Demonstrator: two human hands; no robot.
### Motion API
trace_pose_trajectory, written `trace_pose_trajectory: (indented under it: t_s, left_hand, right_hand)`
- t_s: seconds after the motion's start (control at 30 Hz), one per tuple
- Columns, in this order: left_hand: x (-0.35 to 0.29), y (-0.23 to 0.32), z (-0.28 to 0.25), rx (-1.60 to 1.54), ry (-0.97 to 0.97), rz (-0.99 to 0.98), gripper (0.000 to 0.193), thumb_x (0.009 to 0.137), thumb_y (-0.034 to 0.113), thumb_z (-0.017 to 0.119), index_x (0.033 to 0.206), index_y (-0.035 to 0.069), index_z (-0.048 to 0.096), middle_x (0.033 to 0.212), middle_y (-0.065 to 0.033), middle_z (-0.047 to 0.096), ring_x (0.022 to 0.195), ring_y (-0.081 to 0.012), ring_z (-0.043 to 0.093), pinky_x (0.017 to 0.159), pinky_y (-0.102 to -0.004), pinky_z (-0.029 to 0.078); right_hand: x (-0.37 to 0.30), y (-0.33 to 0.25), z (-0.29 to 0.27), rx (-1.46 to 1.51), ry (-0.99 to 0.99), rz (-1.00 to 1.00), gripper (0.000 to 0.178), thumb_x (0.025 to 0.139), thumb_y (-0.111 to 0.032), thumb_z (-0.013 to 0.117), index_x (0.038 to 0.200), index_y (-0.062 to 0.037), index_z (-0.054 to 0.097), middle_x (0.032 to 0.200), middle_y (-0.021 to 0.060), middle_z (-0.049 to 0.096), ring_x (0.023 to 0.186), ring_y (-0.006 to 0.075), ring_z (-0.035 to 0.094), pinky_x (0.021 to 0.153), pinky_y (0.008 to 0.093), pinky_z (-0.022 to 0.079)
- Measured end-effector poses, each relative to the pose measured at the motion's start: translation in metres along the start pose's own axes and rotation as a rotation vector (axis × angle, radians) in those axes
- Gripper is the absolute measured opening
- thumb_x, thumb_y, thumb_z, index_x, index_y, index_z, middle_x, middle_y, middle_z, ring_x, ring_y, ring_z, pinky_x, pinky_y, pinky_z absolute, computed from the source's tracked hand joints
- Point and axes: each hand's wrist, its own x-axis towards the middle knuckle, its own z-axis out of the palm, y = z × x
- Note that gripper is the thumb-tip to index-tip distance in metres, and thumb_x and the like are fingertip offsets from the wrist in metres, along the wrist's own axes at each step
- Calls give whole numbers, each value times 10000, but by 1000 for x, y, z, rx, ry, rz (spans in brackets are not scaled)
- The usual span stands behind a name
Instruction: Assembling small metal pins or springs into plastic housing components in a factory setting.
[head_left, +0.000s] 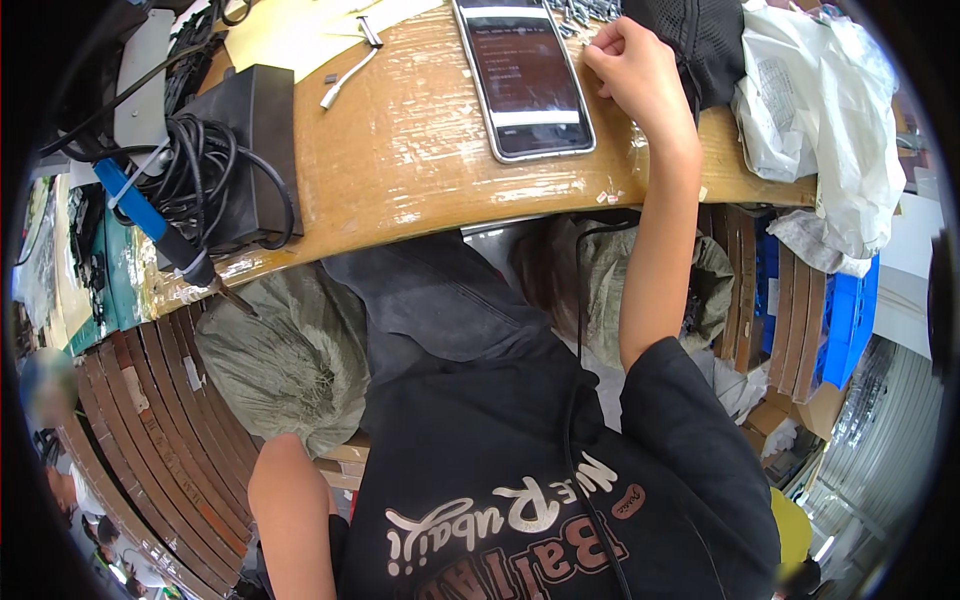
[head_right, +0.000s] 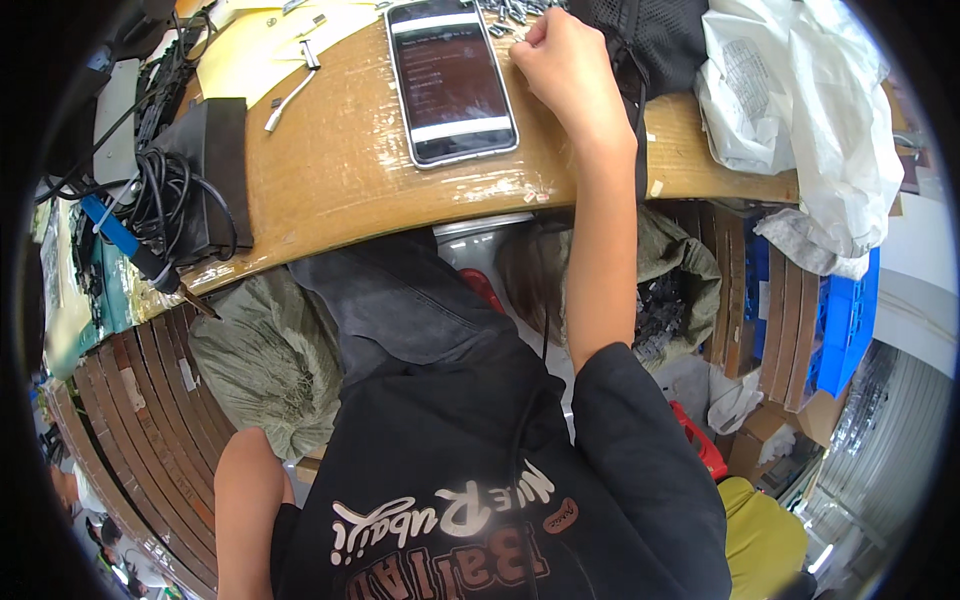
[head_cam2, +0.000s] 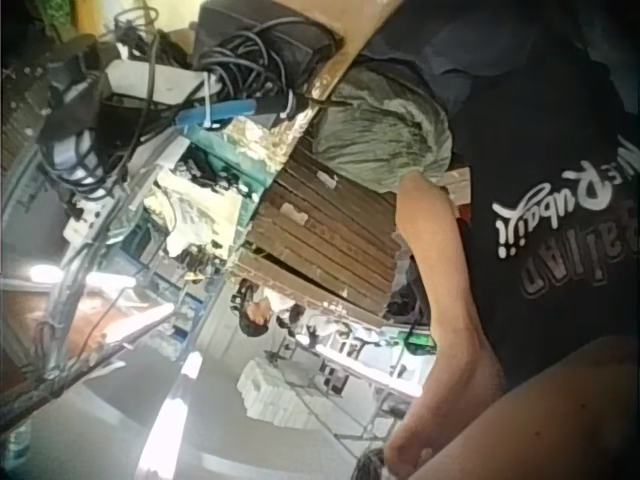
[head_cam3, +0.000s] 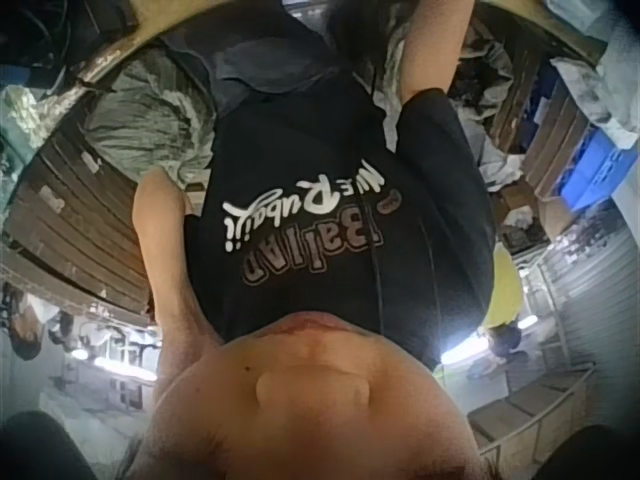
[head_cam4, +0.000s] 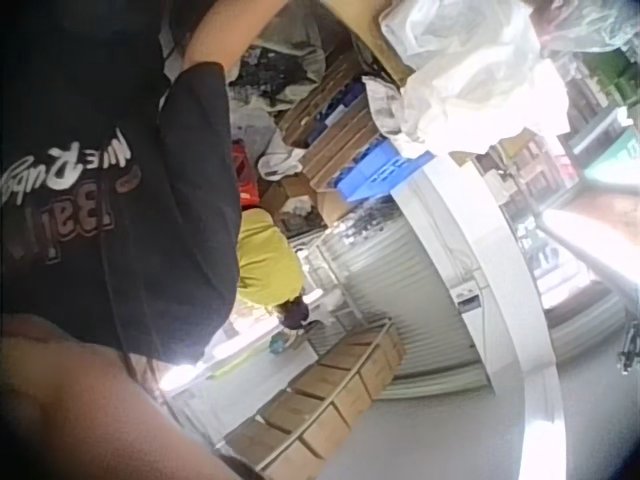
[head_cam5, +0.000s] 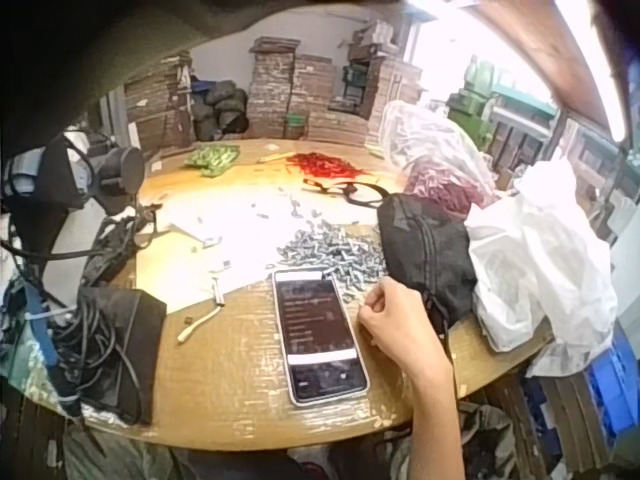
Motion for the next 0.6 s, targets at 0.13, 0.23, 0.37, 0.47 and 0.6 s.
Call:
trace_pose_trajectory:
  t_s: [0.13,0.23,0.37,0.47,0.6]
  left_hand:
    - [9,-8,1,55,-14,40,482,896,328,373,1288,53,315,1384,-114,238,1286,-246,188,1046,-378,178]
    - [17,-17,0,104,-75,83,485,896,332,371,1290,55,312,1387,-114,234,1288,-246,184,1047,-376,176]
    - [42,-9,-18,214,-178,155,490,897,337,369,1294,57,308,1390,-114,228,1291,-246,179,1049,-375,172]
    - [21,-29,-26,397,68,459,533,896,336,382,1345,102,217,1421,-82,146,1312,-205,115,1061,-401,134]
    - [-16,-98,-87,904,-12,38,226,853,120,409,1046,2,407,1020,-118,436,879,-175,442,763,-300,387]
  right_hand:
    - [-2,-5,5,67,33,-16,174,697,-111,580,759,45,535,709,193,584,670,308,586,635,340,459]
    - [-5,10,7,-21,125,-66,141,742,-119,586,764,9,528,612,56,544,511,99,519,469,243,424]
    - [-22,-9,-8,138,110,52,158,755,-121,565,792,25,517,646,93,535,594,130,493,578,274,420]
    - [-21,-9,-2,126,122,37,133,758,-110,566,787,10,518,632,71,529,571,112,490,553,256,414]
    - [-24,0,5,323,159,63,77,816,-79,549,831,-13,512,639,-14,494,538,26,426,463,174,331]
